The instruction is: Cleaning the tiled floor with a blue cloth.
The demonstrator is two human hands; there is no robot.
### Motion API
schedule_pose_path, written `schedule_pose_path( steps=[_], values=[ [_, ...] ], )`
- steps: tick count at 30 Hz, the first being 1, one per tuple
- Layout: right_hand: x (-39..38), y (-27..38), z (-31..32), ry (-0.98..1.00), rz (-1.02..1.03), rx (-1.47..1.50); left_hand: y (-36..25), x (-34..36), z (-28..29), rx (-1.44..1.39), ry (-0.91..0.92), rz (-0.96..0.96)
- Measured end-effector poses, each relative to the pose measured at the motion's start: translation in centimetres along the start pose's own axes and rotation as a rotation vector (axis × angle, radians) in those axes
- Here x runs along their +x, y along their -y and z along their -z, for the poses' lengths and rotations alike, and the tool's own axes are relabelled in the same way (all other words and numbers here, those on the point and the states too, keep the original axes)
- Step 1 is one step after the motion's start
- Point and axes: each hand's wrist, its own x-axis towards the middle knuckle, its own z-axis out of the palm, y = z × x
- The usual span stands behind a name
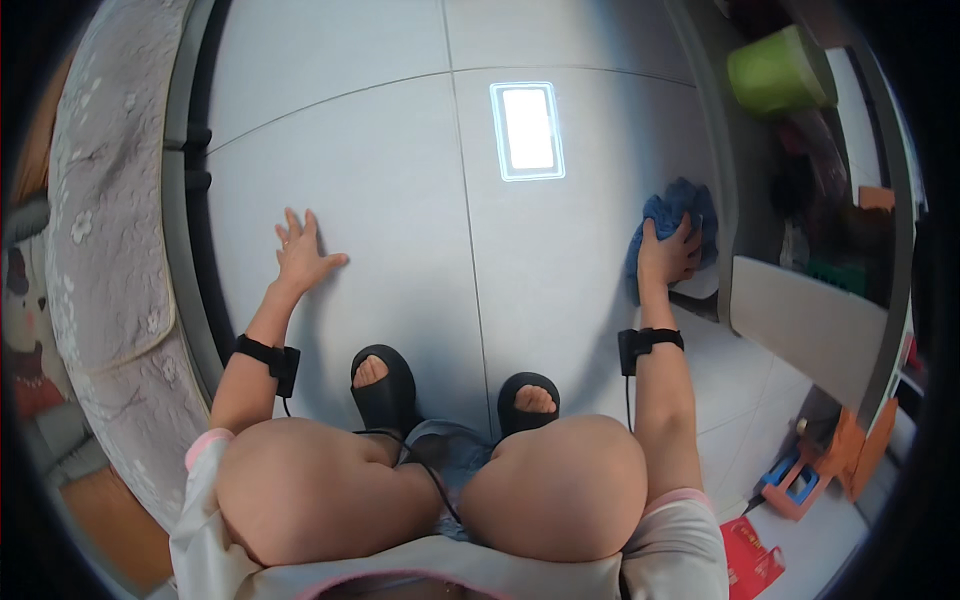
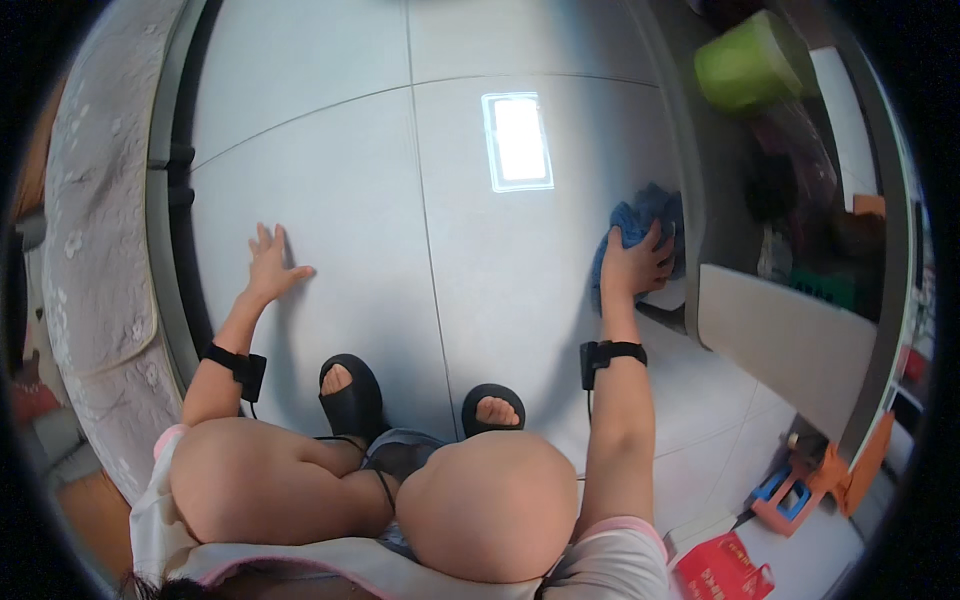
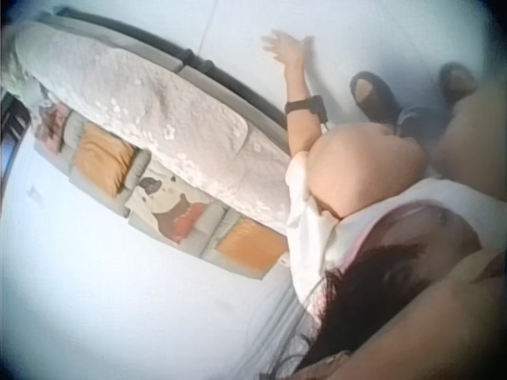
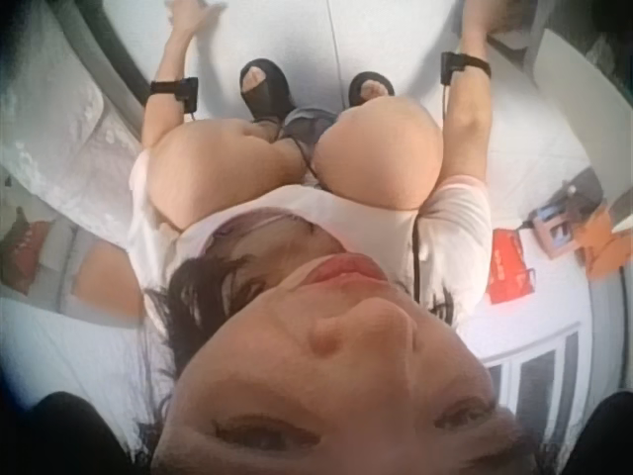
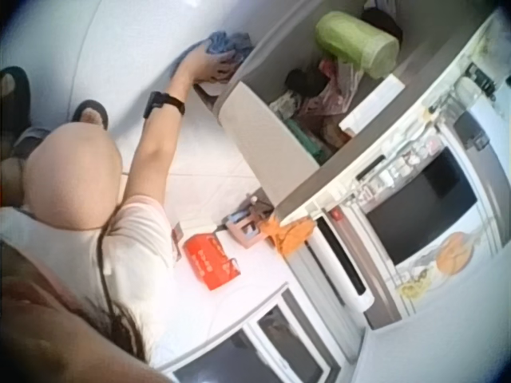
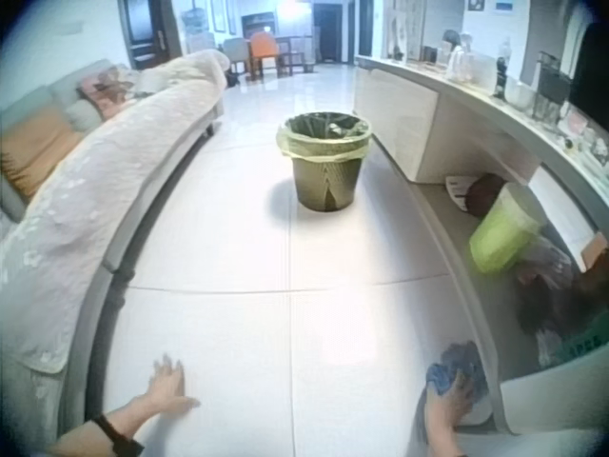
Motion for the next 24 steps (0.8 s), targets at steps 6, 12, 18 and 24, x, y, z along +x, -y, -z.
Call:
schedule_pose_path(
  steps=[6, 12, 18, 24],
  values=[
    [0.0, 9.0, -0.4, 0.032, 0.194, 0.079, -0.3, -5.3, 5.6, -0.121, -0.183, -0.339],
    [-9.5, 18.1, 1.0, 0.145, 1.016, 0.397, -3.5, -9.3, 12.6, 0.051, -0.332, -0.452],
    [-21.9, 14.5, 1.1, 0.385, 1.601, 0.569, -5.5, -10.4, 14.7, 0.311, -0.335, -0.500],
    [-17.8, 7.8, 2.7, 0.640, 1.982, 0.516, -4.5, -10.3, 13.5, 0.352, -0.159, -0.260]
  ],
)
